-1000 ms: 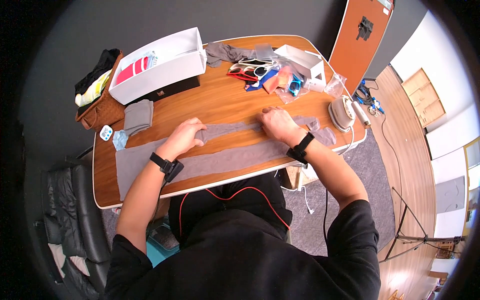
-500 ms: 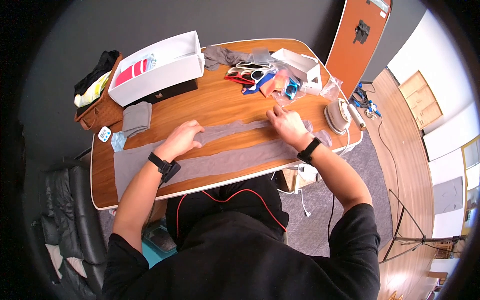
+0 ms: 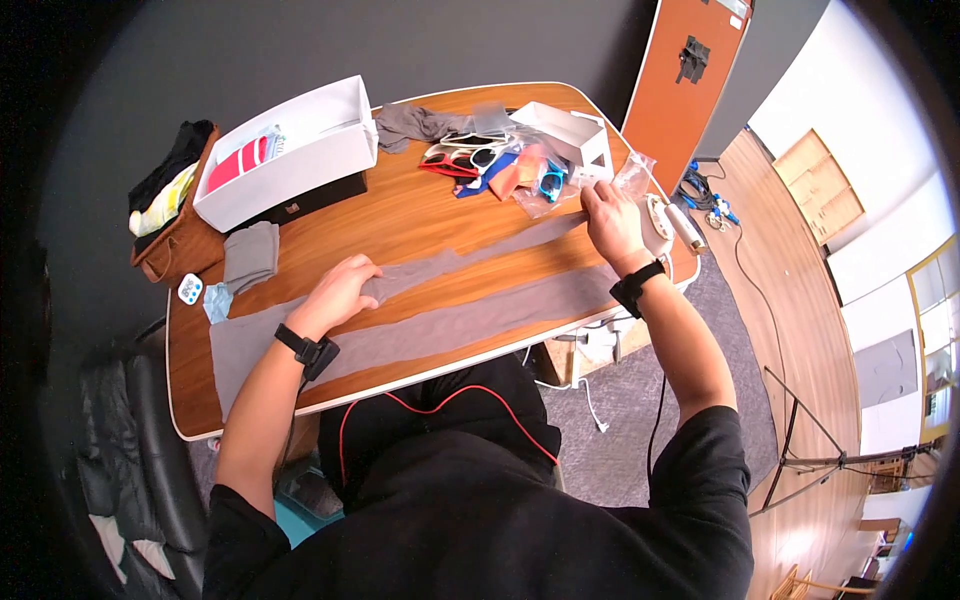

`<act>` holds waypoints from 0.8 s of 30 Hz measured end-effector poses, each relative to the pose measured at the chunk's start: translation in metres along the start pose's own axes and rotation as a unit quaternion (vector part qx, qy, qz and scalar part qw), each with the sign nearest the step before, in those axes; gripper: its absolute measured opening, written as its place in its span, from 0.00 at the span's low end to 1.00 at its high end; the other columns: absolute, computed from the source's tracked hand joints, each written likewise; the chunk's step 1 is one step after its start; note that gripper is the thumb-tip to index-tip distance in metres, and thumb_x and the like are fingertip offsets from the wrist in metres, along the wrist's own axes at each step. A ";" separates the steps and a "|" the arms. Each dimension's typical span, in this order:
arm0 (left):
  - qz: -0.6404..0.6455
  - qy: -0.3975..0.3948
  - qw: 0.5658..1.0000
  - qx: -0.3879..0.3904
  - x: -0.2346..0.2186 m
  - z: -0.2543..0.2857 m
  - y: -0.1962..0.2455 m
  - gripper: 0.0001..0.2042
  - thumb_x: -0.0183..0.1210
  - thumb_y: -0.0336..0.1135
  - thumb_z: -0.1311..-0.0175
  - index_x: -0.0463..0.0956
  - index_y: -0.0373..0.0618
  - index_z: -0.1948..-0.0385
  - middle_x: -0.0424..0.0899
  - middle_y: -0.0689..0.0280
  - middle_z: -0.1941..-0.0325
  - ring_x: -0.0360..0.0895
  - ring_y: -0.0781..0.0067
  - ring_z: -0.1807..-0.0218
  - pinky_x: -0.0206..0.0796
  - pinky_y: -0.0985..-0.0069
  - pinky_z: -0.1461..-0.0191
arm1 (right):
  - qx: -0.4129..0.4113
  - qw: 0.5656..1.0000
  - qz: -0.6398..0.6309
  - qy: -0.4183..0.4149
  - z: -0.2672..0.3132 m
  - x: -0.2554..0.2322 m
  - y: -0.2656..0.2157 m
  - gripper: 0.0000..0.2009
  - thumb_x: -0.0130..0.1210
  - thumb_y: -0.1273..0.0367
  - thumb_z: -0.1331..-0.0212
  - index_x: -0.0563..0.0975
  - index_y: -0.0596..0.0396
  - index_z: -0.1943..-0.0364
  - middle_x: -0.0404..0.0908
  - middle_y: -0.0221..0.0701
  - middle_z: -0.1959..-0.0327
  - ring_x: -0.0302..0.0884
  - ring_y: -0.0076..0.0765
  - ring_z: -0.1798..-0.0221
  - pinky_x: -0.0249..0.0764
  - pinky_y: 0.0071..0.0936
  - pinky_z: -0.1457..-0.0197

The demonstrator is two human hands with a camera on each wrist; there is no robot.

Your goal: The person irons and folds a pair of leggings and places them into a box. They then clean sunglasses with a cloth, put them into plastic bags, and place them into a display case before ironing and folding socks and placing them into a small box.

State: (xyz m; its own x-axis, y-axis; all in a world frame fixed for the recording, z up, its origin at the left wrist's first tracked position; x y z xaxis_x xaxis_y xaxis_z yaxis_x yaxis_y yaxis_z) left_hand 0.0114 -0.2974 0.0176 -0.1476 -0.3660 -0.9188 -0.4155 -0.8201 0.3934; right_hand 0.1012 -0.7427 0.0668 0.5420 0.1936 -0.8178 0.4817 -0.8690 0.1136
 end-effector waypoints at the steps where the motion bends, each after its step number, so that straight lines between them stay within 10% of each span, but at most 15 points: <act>1: 0.001 -0.001 1.000 0.002 0.001 0.000 0.000 0.24 0.77 0.30 0.48 0.83 0.39 0.46 0.83 0.56 0.44 0.78 0.50 0.36 0.72 0.59 0.32 | 0.009 1.000 0.007 0.018 0.001 -0.003 0.005 0.04 0.57 0.76 0.42 0.75 0.52 0.66 0.78 0.35 0.64 0.81 0.48 0.56 0.78 0.44 0.52; 6: 0.003 0.000 1.000 -0.001 0.001 0.001 -0.001 0.25 0.77 0.30 0.48 0.83 0.40 0.46 0.83 0.56 0.43 0.78 0.50 0.35 0.72 0.59 0.31 | -0.001 0.998 0.062 -0.015 0.020 0.015 0.024 0.06 0.58 0.75 0.40 0.77 0.52 0.60 0.79 0.37 0.60 0.81 0.49 0.52 0.79 0.46 0.49; 11: 0.002 -0.002 1.000 -0.002 0.000 0.001 0.000 0.24 0.77 0.30 0.47 0.83 0.40 0.45 0.83 0.56 0.42 0.78 0.51 0.34 0.72 0.59 0.30 | 0.059 0.960 0.134 -0.240 0.048 0.031 0.030 0.10 0.57 0.73 0.36 0.79 0.50 0.52 0.81 0.38 0.51 0.82 0.50 0.45 0.80 0.44 0.44; 19: -0.004 -0.006 1.000 0.001 0.000 -0.002 0.000 0.24 0.77 0.30 0.47 0.83 0.42 0.46 0.83 0.57 0.43 0.78 0.51 0.35 0.72 0.59 0.31 | 0.162 0.961 -0.090 -0.204 0.032 0.011 0.027 0.12 0.62 0.72 0.36 0.84 0.55 0.50 0.89 0.44 0.51 0.86 0.55 0.43 0.81 0.48 0.40; 24: -0.003 0.005 1.000 -0.002 0.001 0.001 0.000 0.25 0.78 0.30 0.49 0.82 0.40 0.46 0.83 0.57 0.43 0.79 0.49 0.36 0.73 0.59 0.33 | -0.036 0.958 -0.193 -0.211 0.013 0.020 -0.001 0.20 0.65 0.73 0.40 0.82 0.55 0.42 0.84 0.44 0.40 0.80 0.55 0.35 0.76 0.45 0.30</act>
State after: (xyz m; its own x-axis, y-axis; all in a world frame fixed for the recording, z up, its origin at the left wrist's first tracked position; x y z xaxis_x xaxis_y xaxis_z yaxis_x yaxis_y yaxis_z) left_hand 0.0103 -0.2970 0.0162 -0.1370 -0.3658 -0.9206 -0.4119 -0.8241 0.3888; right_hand 0.1028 -0.7441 0.0436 -0.0056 0.2794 -0.9601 0.6440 -0.7336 -0.2172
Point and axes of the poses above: each hand's wrist, its own z-axis away from the middle knuckle, its own x-axis out of the palm, y = z × x, the point moved 4 cm from there along -z, towards the middle knuckle
